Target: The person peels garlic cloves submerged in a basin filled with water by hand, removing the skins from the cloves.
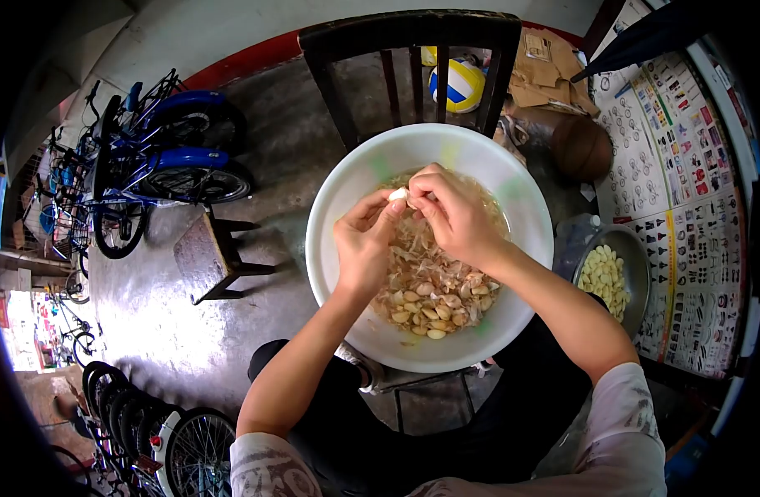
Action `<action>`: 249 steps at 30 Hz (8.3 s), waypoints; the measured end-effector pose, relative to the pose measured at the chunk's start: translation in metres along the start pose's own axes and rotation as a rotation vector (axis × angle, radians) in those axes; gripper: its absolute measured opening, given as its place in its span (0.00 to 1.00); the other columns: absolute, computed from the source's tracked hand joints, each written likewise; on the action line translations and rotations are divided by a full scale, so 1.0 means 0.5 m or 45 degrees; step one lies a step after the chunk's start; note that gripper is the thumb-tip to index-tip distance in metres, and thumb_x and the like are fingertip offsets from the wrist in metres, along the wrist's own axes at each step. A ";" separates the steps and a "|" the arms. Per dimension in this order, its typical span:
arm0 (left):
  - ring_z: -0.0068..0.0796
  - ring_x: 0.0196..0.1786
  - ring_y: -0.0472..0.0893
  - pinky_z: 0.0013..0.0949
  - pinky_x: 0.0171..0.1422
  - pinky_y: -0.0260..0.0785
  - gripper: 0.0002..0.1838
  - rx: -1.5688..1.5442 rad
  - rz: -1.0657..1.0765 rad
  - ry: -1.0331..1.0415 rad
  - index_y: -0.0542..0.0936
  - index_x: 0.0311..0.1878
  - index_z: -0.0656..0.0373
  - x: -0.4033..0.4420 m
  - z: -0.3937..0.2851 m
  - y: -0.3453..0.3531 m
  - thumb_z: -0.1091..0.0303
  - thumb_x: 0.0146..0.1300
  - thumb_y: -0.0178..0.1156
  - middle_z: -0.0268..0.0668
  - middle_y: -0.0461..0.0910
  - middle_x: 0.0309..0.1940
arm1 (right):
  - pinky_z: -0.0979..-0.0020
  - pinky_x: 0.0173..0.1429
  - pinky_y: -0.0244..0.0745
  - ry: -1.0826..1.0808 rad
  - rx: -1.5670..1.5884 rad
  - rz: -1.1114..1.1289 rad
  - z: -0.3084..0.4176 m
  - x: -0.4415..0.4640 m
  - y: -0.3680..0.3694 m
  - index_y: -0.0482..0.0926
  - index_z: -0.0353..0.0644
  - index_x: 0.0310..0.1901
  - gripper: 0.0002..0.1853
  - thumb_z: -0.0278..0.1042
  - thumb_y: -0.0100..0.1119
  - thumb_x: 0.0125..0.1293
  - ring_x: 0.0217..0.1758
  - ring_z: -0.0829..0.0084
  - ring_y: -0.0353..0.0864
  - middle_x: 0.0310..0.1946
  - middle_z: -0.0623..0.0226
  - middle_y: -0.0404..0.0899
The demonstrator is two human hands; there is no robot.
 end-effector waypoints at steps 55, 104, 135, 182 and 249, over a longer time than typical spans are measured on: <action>0.10 0.31 0.71 0.19 0.36 0.63 0.10 0.358 0.563 -0.120 0.78 0.54 0.62 0.040 -0.027 -0.038 0.72 0.73 0.57 0.30 0.81 0.41 | 0.74 0.47 0.81 0.687 0.617 0.139 -0.038 0.001 -0.018 0.73 0.34 0.41 0.05 0.15 0.55 0.68 0.40 0.75 0.84 0.36 0.64 0.81; 0.16 0.24 0.69 0.28 0.29 0.64 0.14 0.911 0.486 0.065 0.84 0.50 0.63 0.040 0.055 -0.004 0.65 0.65 0.66 0.32 0.80 0.22 | 0.75 0.39 0.76 1.057 0.622 0.103 -0.076 -0.015 -0.048 0.82 0.35 0.43 0.10 0.29 0.52 0.69 0.34 0.79 0.79 0.31 0.69 0.80; 0.47 0.34 0.84 0.41 0.42 0.76 0.13 1.210 0.398 0.577 0.84 0.50 0.59 0.034 -0.011 -0.009 0.72 0.61 0.65 0.49 0.85 0.41 | 0.78 0.46 0.78 0.964 0.395 0.147 -0.082 -0.027 -0.004 0.82 0.33 0.44 0.08 0.20 0.63 0.63 0.40 0.80 0.82 0.36 0.67 0.83; 0.14 0.27 0.64 0.22 0.32 0.59 0.14 0.750 0.204 0.291 0.86 0.49 0.64 0.031 -0.007 -0.020 0.78 0.58 0.68 0.29 0.81 0.36 | 0.76 0.45 0.84 0.893 0.612 -0.007 -0.050 -0.022 -0.006 0.83 0.29 0.47 0.09 0.24 0.62 0.68 0.41 0.77 0.87 0.40 0.61 0.87; 0.35 0.38 0.85 0.34 0.43 0.77 0.13 0.973 0.483 0.871 0.86 0.43 0.65 0.023 -0.055 -0.025 0.77 0.52 0.71 0.38 0.83 0.37 | 0.76 0.43 0.82 0.611 0.299 0.115 -0.018 -0.013 -0.002 0.82 0.28 0.39 0.06 0.20 0.55 0.70 0.36 0.77 0.85 0.31 0.64 0.84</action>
Point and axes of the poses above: each hand's wrist, its own x-axis towards the middle knuckle, its own y-axis out of the palm, z = x × y, the point moved 3 cm from there along x, towards the middle knuckle
